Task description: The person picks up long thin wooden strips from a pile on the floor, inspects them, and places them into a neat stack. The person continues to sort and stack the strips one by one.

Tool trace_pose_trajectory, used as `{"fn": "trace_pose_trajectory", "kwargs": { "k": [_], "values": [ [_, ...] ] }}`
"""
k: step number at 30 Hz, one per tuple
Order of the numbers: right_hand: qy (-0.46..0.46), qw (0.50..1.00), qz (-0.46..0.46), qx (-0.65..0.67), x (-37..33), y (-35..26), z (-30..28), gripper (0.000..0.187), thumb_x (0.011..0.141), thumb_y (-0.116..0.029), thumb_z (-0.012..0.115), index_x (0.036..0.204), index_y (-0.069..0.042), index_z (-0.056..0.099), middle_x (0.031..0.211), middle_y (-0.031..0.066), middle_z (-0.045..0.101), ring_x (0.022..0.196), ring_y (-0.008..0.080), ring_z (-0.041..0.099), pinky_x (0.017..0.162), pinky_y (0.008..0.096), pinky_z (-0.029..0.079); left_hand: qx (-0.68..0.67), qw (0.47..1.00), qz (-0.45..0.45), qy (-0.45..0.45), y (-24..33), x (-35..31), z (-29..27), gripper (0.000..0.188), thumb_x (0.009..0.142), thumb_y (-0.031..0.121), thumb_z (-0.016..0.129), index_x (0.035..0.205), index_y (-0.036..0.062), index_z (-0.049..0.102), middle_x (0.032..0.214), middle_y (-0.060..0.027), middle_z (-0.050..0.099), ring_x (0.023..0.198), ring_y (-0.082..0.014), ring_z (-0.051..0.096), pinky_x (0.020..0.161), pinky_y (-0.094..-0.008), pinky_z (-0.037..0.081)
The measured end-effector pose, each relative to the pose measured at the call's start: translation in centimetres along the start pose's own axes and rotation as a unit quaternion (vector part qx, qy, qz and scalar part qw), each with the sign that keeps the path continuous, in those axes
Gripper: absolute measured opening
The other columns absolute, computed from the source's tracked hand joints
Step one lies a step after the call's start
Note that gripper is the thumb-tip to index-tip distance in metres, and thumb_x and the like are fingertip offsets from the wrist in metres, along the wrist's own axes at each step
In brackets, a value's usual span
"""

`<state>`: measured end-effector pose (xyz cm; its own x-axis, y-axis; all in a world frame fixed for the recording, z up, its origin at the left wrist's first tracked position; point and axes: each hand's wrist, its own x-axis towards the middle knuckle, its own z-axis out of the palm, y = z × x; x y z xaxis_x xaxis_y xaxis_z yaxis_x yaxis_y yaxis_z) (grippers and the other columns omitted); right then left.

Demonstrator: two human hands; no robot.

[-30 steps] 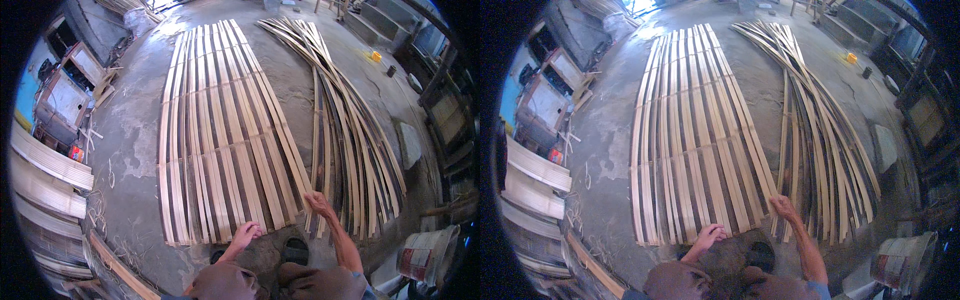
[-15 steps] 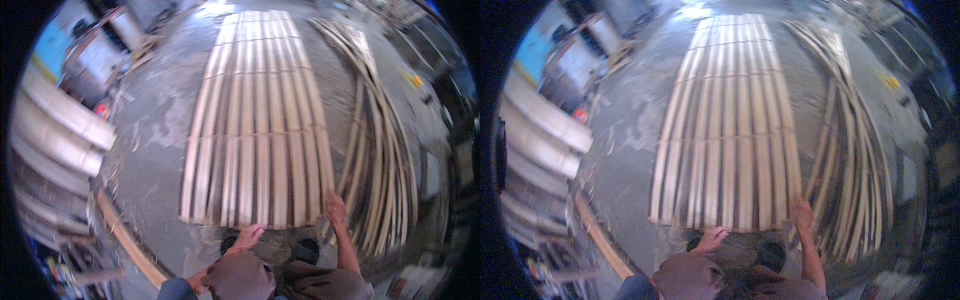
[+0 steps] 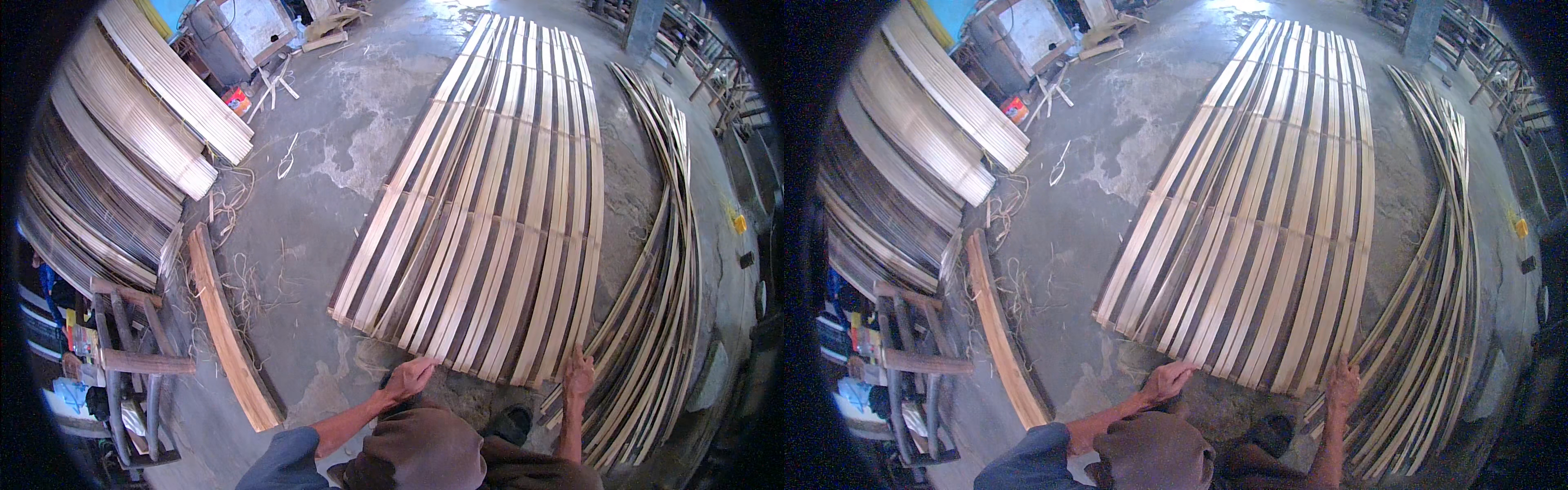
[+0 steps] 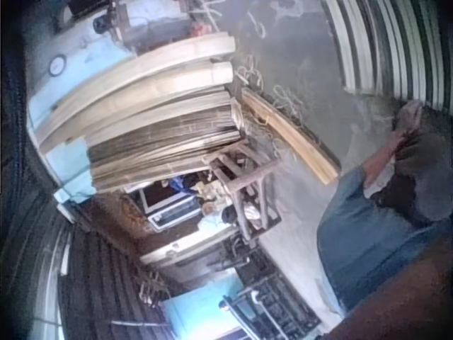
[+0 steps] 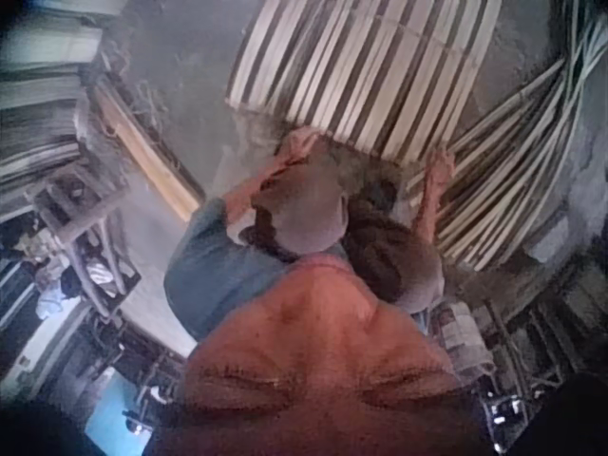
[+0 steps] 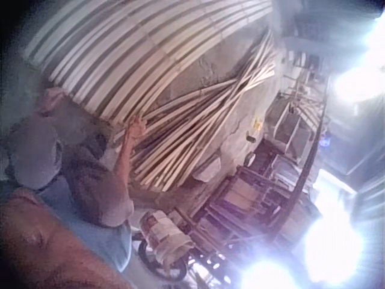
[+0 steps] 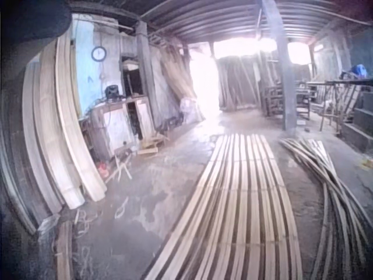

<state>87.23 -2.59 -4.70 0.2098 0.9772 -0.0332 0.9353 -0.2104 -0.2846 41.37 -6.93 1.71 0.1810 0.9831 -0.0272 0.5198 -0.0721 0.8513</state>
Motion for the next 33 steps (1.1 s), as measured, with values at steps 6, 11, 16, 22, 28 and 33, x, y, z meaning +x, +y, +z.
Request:
{"fn": "trace_pose_trajectory", "kwargs": {
  "k": [6,11,16,22,28,33],
  "values": [
    [0.003,0.997,0.034,-0.067,-0.3,-4.2,-2.9,0.049,0.087,-0.022,0.06,0.135,-0.019,0.051,0.106,0.023,0.059,0.091,0.0399,0.062,0.073,0.0493,0.052,0.03,0.999,0.033,-0.015,-0.3,-1.6,-0.5,0.02,0.093,0.013,0.054,0.108,0.0034,0.061,0.101,-0.0158,0.066,0.093,-0.0335,0.065,0.08,-0.0404,0.053],
    [-0.024,0.996,0.068,-0.06,-0.6,-6.4,-4.7,0.044,0.086,-0.023,0.059,0.13,-0.02,0.056,0.099,0.0209,0.06,0.085,0.0387,0.063,0.073,0.0492,0.052,0.052,0.998,0.023,-0.015,-0.3,-2.0,-0.4,0.018,0.092,0.013,0.055,0.106,0.0044,0.062,0.097,-0.0152,0.066,0.09,-0.0337,0.065,0.077,-0.0406,0.053],
    [0.013,0.996,0.035,-0.083,-0.1,-5.7,-3.6,0.043,0.086,-0.028,0.059,0.129,-0.021,0.057,0.096,0.0169,0.058,0.083,0.0371,0.063,0.07,0.0491,0.053,0.062,0.998,0.011,-0.005,-0.5,-1.8,-0.3,0.017,0.091,0.013,0.056,0.103,0.0051,0.064,0.091,-0.0154,0.066,0.084,-0.0338,0.065,0.073,-0.0409,0.053],
    [0.014,0.995,0.083,-0.055,-0.7,-5.1,-3.9,0.052,0.084,-0.03,0.06,0.135,-0.023,0.051,0.095,0.0152,0.056,0.082,0.0363,0.063,0.069,0.0499,0.053,0.022,0.999,0.037,-0.021,-1.2,-1.0,0.3,0.017,0.089,0.01,0.057,0.103,0.0052,0.064,0.085,-0.017,0.065,0.076,-0.0328,0.065,0.068,-0.0397,0.053],
    [0.048,0.991,0.117,0.041,-0.7,-1.8,-1.9,0.062,0.08,-0.028,0.062,0.138,-0.015,0.045,0.1,0.0202,0.053,0.083,0.0406,0.06,0.071,0.0508,0.051,0.026,0.998,0.052,0.013,-2.8,-1.6,1.6,0.016,0.092,0.012,0.055,0.103,0.0041,0.063,0.079,-0.0118,0.064,0.07,-0.0246,0.064,0.062,-0.0359,0.051],
    [0.065,0.983,0.103,0.141,0.5,-3.6,-4.2,0.057,0.083,-0.025,0.061,0.135,-0.007,0.045,0.102,0.0259,0.057,0.089,0.043,0.06,0.076,0.0517,0.049,0.042,0.998,0.045,-0.004,-2.4,-0.8,1.2,0.017,0.093,0.013,0.055,0.104,0.0039,0.063,0.079,-0.0109,0.064,0.069,-0.0232,0.063,0.061,-0.035,0.05]
  ]
}}
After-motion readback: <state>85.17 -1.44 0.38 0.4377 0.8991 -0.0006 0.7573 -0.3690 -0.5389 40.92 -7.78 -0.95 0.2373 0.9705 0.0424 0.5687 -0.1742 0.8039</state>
